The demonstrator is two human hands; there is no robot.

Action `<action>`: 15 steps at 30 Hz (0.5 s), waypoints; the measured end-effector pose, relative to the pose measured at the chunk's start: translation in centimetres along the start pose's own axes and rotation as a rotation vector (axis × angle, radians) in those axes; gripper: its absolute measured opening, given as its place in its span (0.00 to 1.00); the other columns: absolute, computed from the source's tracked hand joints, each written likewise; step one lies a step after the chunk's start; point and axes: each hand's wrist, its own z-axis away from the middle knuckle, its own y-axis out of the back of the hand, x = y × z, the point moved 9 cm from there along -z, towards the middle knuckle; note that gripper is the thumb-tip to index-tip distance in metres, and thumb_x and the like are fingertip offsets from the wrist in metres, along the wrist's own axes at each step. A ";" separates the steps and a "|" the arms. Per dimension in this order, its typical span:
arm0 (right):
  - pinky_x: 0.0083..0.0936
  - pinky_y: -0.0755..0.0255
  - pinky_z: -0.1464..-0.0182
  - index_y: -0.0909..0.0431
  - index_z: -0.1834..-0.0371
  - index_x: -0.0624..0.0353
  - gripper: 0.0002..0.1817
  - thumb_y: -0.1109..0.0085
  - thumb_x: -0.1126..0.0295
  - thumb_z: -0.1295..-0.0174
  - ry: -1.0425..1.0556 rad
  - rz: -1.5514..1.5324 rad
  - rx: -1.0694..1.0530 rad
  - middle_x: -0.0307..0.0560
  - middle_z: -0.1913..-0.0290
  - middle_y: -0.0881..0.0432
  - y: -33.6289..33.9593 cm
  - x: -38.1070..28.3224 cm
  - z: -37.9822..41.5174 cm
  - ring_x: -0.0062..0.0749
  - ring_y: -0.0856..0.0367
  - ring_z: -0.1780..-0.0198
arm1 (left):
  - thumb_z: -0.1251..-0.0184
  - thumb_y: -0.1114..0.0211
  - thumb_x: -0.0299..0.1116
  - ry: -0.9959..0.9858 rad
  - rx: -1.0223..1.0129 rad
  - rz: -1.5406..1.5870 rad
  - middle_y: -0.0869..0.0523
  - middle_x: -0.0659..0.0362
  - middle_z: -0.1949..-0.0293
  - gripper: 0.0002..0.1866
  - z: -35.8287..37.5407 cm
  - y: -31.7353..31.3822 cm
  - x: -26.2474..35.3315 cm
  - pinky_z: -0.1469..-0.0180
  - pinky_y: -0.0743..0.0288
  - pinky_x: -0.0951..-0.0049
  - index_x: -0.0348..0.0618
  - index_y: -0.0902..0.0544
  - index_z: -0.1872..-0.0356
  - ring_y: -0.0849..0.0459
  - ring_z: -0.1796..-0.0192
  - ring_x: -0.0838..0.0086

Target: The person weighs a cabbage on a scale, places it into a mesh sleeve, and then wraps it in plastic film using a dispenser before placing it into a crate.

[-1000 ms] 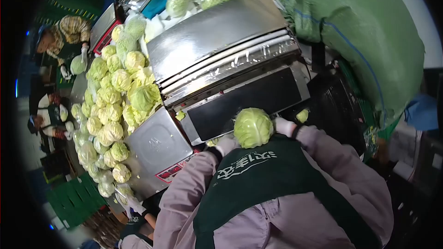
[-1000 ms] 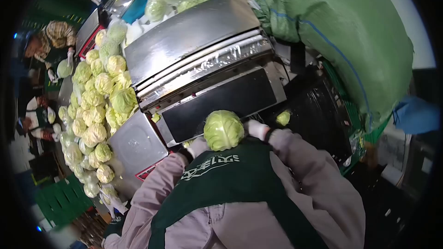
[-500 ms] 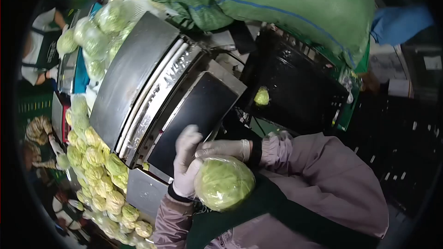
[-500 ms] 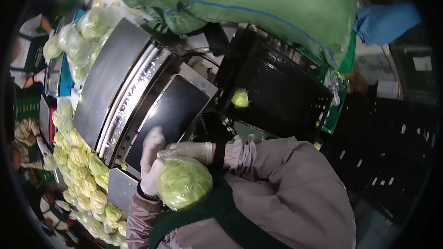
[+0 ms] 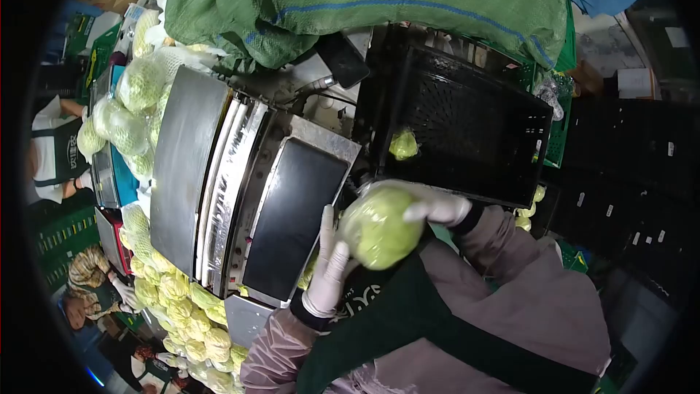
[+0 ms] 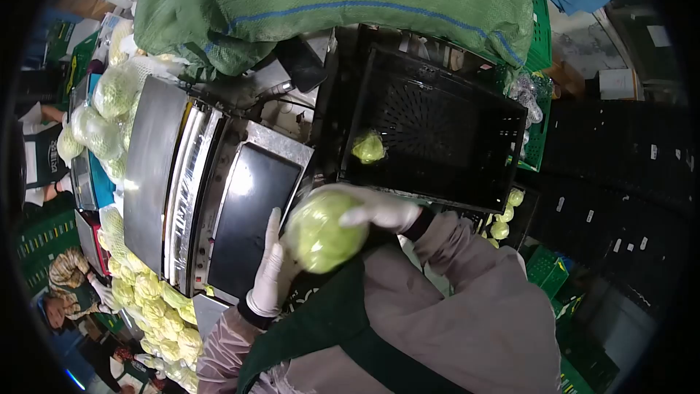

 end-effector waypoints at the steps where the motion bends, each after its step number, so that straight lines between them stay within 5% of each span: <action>1: 0.36 0.45 0.28 0.42 0.29 0.61 0.38 0.40 0.56 0.39 0.054 -0.160 -0.039 0.51 0.33 0.33 2.3 0.3 0.7 0.40 0.36 0.32 | 0.32 0.46 0.59 -0.011 -0.034 -0.006 0.46 0.45 0.27 0.48 -0.2 -0.5 0.3 0.30 0.44 0.54 0.48 0.63 0.24 0.42 0.27 0.55; 3: 0.43 0.46 0.27 0.43 0.29 0.60 0.36 0.47 0.52 0.36 0.102 -0.562 0.183 0.53 0.32 0.34 10.0 2.7 2.9 0.43 0.36 0.31 | 0.34 0.42 0.57 -0.026 -0.059 -0.213 0.45 0.45 0.27 0.47 -0.7 -0.5 1.1 0.31 0.42 0.54 0.48 0.59 0.24 0.40 0.28 0.54; 7: 0.57 0.35 0.37 0.40 0.31 0.59 0.36 0.45 0.49 0.37 0.270 -0.503 0.689 0.54 0.33 0.33 24.2 2.8 4.3 0.47 0.30 0.35 | 0.31 0.41 0.45 0.000 0.056 -0.171 0.31 0.48 0.35 0.35 -0.5 3.1 -0.4 0.34 0.36 0.60 0.40 0.43 0.29 0.28 0.35 0.59; 11: 0.50 0.26 0.46 0.33 0.38 0.54 0.35 0.35 0.47 0.45 -0.007 -0.005 1.517 0.46 0.41 0.26 33.9 5.7 4.9 0.42 0.26 0.41 | 0.27 0.45 0.36 0.001 0.187 -0.135 0.28 0.49 0.37 0.26 0.6 6.4 -2.7 0.36 0.34 0.65 0.39 0.37 0.32 0.26 0.38 0.64; 12: 0.47 0.23 0.51 0.31 0.40 0.54 0.35 0.30 0.49 0.48 0.111 0.105 1.620 0.45 0.44 0.25 39.6 8.7 4.7 0.41 0.25 0.43 | 0.26 0.47 0.32 -0.022 0.209 -0.130 0.27 0.50 0.38 0.23 0.6 7.0 -2.9 0.37 0.33 0.67 0.37 0.36 0.34 0.26 0.39 0.65; 13: 0.41 0.21 0.53 0.29 0.43 0.57 0.34 0.28 0.53 0.49 0.187 0.182 1.775 0.46 0.47 0.23 38.3 7.8 3.8 0.40 0.21 0.49 | 0.26 0.48 0.30 0.030 0.247 -0.069 0.26 0.52 0.39 0.22 1.0 7.6 -3.4 0.37 0.33 0.68 0.37 0.35 0.34 0.26 0.39 0.66; 14: 0.35 0.20 0.55 0.28 0.46 0.61 0.32 0.25 0.58 0.52 0.303 0.196 1.688 0.48 0.52 0.19 39.8 8.8 2.0 0.37 0.18 0.56 | 0.26 0.47 0.30 0.027 0.272 -0.089 0.26 0.52 0.39 0.21 1.5 8.3 -3.9 0.37 0.33 0.68 0.37 0.35 0.35 0.26 0.39 0.67; 15: 0.33 0.20 0.55 0.24 0.51 0.64 0.28 0.24 0.63 0.52 0.123 0.462 1.696 0.47 0.57 0.17 40.3 8.3 1.3 0.32 0.17 0.61 | 0.26 0.47 0.29 0.024 0.303 -0.107 0.26 0.52 0.39 0.21 2.1 8.9 -4.4 0.37 0.33 0.69 0.37 0.34 0.35 0.26 0.39 0.67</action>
